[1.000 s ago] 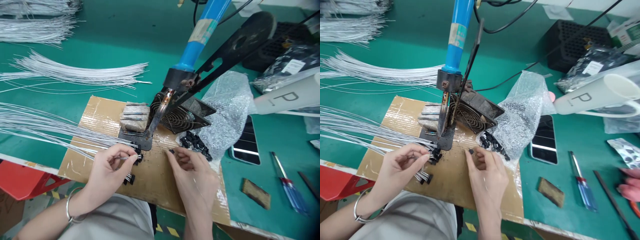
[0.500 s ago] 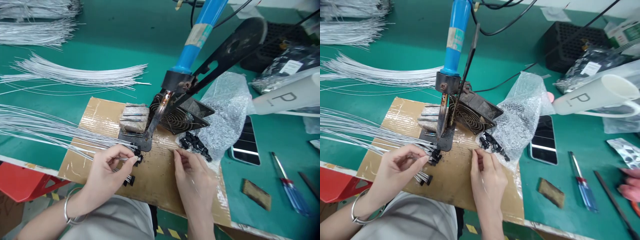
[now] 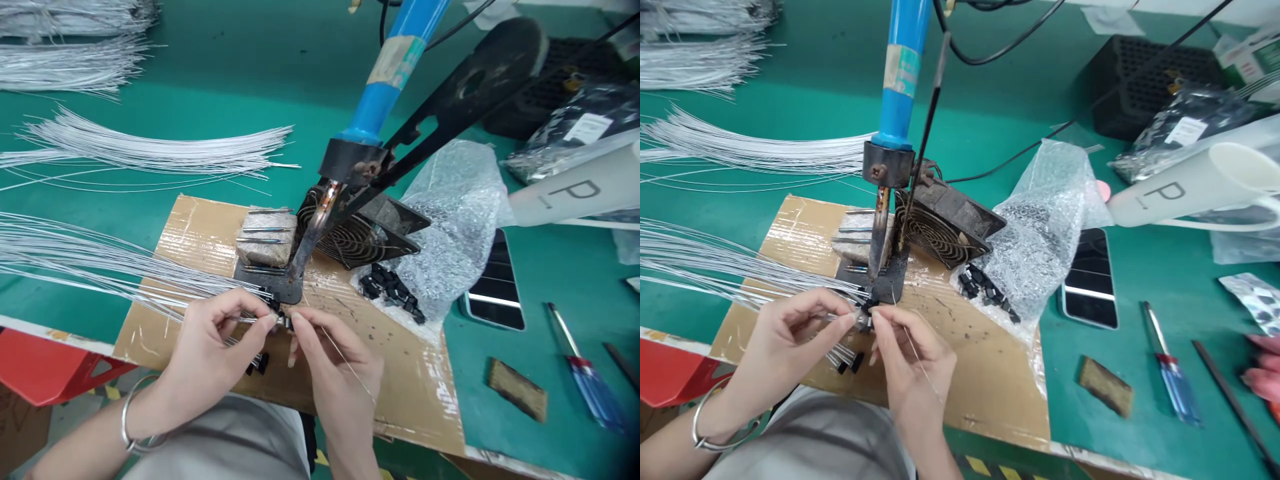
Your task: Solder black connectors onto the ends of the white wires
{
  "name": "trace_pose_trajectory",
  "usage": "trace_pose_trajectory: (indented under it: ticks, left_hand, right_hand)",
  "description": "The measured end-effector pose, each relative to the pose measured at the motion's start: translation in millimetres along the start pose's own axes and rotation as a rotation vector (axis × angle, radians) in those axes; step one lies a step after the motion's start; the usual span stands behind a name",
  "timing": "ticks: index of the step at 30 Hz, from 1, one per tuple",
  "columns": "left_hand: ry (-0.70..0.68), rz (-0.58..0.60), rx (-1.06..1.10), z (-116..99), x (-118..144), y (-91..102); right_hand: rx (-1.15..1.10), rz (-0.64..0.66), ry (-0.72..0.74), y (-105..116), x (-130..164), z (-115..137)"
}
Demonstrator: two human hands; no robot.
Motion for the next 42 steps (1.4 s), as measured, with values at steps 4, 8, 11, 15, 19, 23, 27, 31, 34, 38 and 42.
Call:
trace_pose_trajectory:
  ticks: [4, 8, 11, 15, 19, 23, 27, 31, 34, 38, 42]
  left_hand:
    - [0.015, 0.059, 0.056, -3.7, 0.2, -0.4]
    - [0.006, 0.084, 0.113, -4.4, -1.8, -0.9]
    - [0.004, 0.089, 0.143, -0.1, -2.5, -1.0]
    - [-0.002, 0.096, 0.169, 5.2, -2.5, -1.4]
    - [0.006, 0.099, 0.183, 6.3, -3.1, -1.9]
    - [0.014, 0.097, 0.171, 2.9, -4.4, -2.1]
    - [0.030, 0.094, 0.148, -2.0, -7.4, -3.1]
    - [0.032, 0.067, 0.144, -3.8, -12.0, -3.9]
    - [0.049, 0.053, 0.142, -3.3, -15.0, -4.1]
    - [0.105, 0.050, 0.125, -2.9, -16.7, -3.7]
    - [0.117, 0.048, 0.124, -6.1, -18.0, -3.7]
  right_hand:
    - [-0.013, 0.017, -0.026, -1.5, 1.1, -3.8]
    - [-0.003, 0.070, 0.015, -0.6, 1.5, -6.5]
    - [0.018, 0.079, 0.026, 0.9, 1.4, -6.7]
    - [0.027, 0.084, 0.036, 1.2, 1.6, -6.0]
    - [0.014, 0.089, 0.037, 0.4, 2.3, -9.0]
    - [0.041, 0.089, 0.054, -0.9, 2.6, -8.3]
    - [0.205, 0.072, 0.142, -1.0, 5.2, 4.4]
    - [0.333, 0.056, 0.158, 3.8, 10.2, 12.2]
    - [0.379, 0.081, 0.202, 8.9, 11.1, 14.4]
    - [0.434, 0.058, 0.247, 13.0, 9.7, 18.0]
    - [0.415, -0.005, 0.228, 14.7, 8.8, 18.9]
Point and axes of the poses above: each hand's wrist, its own x-axis away from the middle knuckle, its own y-axis out of the back of the hand, z = x × y, the point moved 4 cm from there along -x, towards the middle knuckle, and after that the axes turned 14 degrees about y, right-handed, at the moved point
